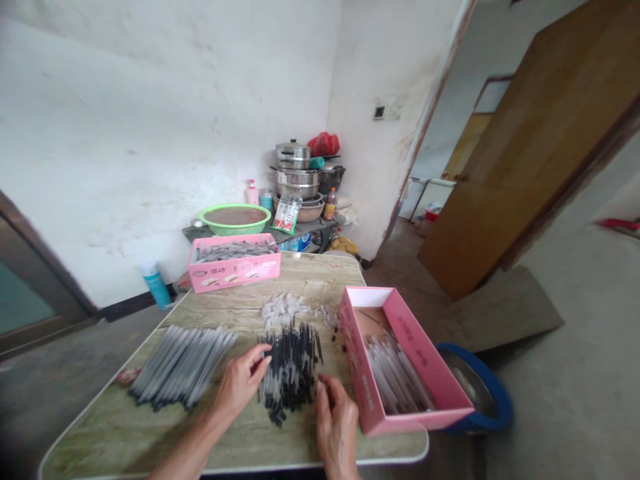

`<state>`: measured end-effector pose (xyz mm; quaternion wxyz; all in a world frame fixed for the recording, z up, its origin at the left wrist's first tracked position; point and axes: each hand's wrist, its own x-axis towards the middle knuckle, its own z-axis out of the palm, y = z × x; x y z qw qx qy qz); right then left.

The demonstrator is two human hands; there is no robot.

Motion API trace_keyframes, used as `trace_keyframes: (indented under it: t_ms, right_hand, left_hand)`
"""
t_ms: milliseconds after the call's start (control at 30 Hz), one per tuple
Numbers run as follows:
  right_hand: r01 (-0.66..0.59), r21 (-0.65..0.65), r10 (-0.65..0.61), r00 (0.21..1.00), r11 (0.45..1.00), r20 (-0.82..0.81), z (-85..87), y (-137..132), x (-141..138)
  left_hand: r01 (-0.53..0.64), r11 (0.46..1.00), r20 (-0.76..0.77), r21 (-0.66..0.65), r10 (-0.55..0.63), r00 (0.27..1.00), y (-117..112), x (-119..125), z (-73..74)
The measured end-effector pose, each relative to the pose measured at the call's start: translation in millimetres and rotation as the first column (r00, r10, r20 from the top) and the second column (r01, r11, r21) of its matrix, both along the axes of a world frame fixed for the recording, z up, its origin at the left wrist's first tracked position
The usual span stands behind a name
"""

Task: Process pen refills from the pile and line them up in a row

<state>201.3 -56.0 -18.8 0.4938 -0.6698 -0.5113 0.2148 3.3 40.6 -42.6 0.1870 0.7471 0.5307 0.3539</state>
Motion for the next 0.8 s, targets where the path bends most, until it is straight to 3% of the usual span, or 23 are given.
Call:
trace_keyframes:
  t_ms: [67,167,233,267,333,400,567,800]
  right_hand:
    - [0.0,0.014,0.0,0.999,1.0,0.046,27.3,-9.5,8.7]
    - [0.052,0.091,-0.075,0.959,0.995,0.274,68.0,-11.0,42.0]
    - [0.124,0.042,-0.129,0.866,0.991,0.484,84.0,-1.1,74.4]
    - [0.165,-0.056,-0.099,0.794,0.985,0.6,87.1,5.9,91.2]
    - [0.198,-0.32,0.131,0.628,0.927,0.767,84.7,20.4,120.5]
    - [0.158,-0.406,0.243,0.591,0.9,0.769,75.1,31.6,139.4]
    - [0.013,-0.501,0.399,0.586,0.865,0.705,54.9,40.2,146.5]
    - [-0.048,-0.555,0.469,0.596,0.831,0.652,49.8,41.4,148.3]
  left_hand:
    - [0.003,1.0,0.045,0.017,-0.004,0.999,-0.4,-3.2,-3.9]
    - [0.011,0.999,0.086,0.036,-0.014,0.996,-2.5,-4.4,-6.1]
    - [0.026,0.998,0.102,0.052,-0.031,0.994,-3.6,-3.9,-5.6]
    - [0.031,0.998,0.108,0.058,-0.037,0.993,-3.9,-3.8,-5.4]
    - [0.029,0.998,0.118,0.06,-0.036,0.992,-3.8,-4.3,-5.8]
    - [0.018,0.999,0.127,0.05,-0.024,0.992,-3.4,-5.5,-7.2]
    - [0.005,0.999,0.156,0.043,-0.012,0.988,-3.8,-7.0,-8.6]
    - [-0.137,0.989,0.169,0.062,0.125,0.978,0.4,-11.4,-3.8]
